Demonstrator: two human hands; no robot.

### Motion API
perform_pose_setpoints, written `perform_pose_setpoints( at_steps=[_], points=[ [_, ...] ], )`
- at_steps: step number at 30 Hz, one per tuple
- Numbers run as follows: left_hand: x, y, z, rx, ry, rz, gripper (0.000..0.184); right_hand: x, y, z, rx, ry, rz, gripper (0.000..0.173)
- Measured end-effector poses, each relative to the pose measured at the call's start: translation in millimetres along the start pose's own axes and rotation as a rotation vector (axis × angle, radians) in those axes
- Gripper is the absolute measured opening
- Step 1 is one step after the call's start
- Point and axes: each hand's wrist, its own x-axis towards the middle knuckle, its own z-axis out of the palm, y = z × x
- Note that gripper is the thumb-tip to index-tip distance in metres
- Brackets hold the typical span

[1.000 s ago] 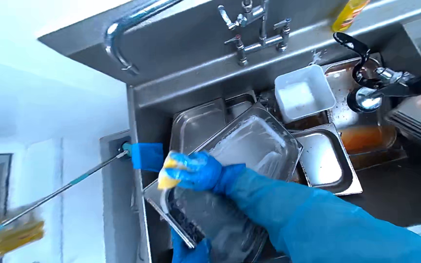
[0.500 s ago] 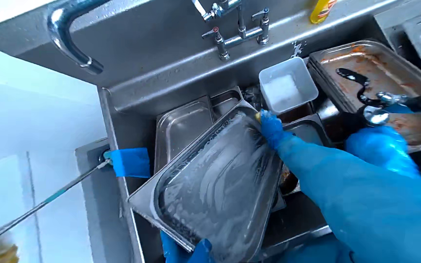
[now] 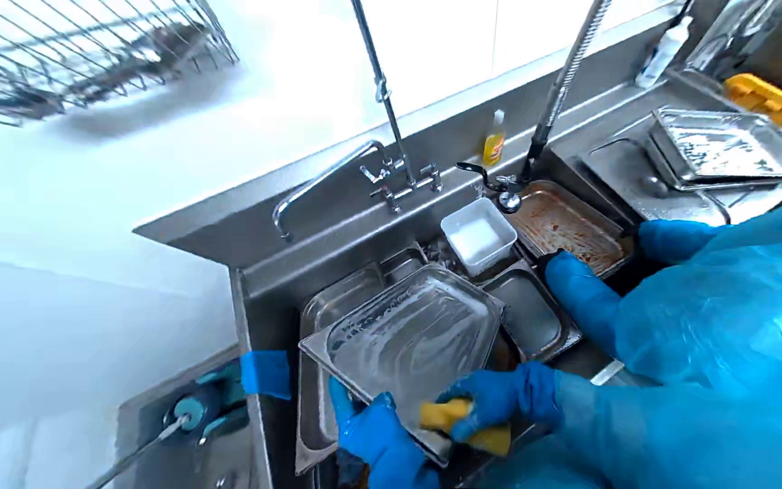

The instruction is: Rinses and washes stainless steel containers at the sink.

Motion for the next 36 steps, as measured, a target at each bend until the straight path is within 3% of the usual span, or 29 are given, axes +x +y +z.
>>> perform_pose_setpoints(
  at_steps=[2,4,7,9,12,14,15,17,19,22,24,26,29,33,35,36],
  points=[
    [5.0,7.7,2.0,0.022,0.006,-0.038,0.095,-11.2,-23.2,8.7,-0.259,0.082,-0.093,0.079],
    [0.4,22.5,-1.2,0.01,0.003,-0.106,0.094,-7.6,-38.9,12.8,-0.442,0.157,-0.071,0.069],
    [2.8,57.3,-5.0,0.071,-0.025,-0.092,0.09,-2.1,-59.1,-16.4,-0.364,0.24,-0.118,0.054],
    [13.3,76.4,-14.1,0.215,-0.005,0.169,0.071,-8.3,-87.0,-58.4,-0.183,0.252,-0.214,0.047],
    [39.0,99.6,-38.8,0.515,0.028,0.883,0.057,-32.5,-136.2,-130.7,0.071,0.157,-0.278,0.041],
    [50.6,134.0,-47.2,0.617,-0.189,1.151,0.049,-35.8,-138.0,-175.3,0.06,0.164,-0.348,0.042],
    [50.7,156.7,-45.0,0.7,-0.33,1.173,0.048,-27.8,-128.4,-196.0,-0.039,0.238,-0.362,0.045],
    [40.0,199.7,-33.2,0.873,-0.658,0.92,0.047,-28.3,-133.7,-216.2,-0.252,0.421,-0.204,0.046],
    [31.3,212.3,-9.0,0.853,-0.747,0.719,0.051,-39.9,-140.8,-234.3,-0.209,0.499,-0.123,0.047],
    [-6.3,215.0,21.9,0.854,-0.58,0.596,0.059,-68.7,-107.3,-248.6,0.237,0.748,-0.183,0.065],
    [-30.8,219.2,40.2,0.875,-0.525,0.528,0.058,-85.6,-81.8,-240.8,0.24,0.999,-0.059,0.079],
    [-53.2,219.2,56.4,0.892,-0.507,0.46,0.058,-89.8,-73.5,-216.7,0.197,1.111,0.05,0.072],
    [-85.2,219.8,78.8,0.923,-0.438,0.438,0.062,-80.6,-90.2,-180.5,0.016,1.235,-0.074,0.055],
    [-104.9,208.7,86.7,0.74,-0.35,0.447,0.05,-74.6,-120.1,-154.5,-0.516,1.182,-0.223,0.053],
    [-114.1,205.1,83.6,0.711,-0.272,0.459,0.064,-72.1,-107.6,-170.4,-0.531,1.132,-0.333,0.039],
    [-121.2,208.2,82.9,0.749,-0.24,0.444,0.068,-71.0,-99.1,-189.2,-0.416,1.102,-0.342,0.035]
  ],
)
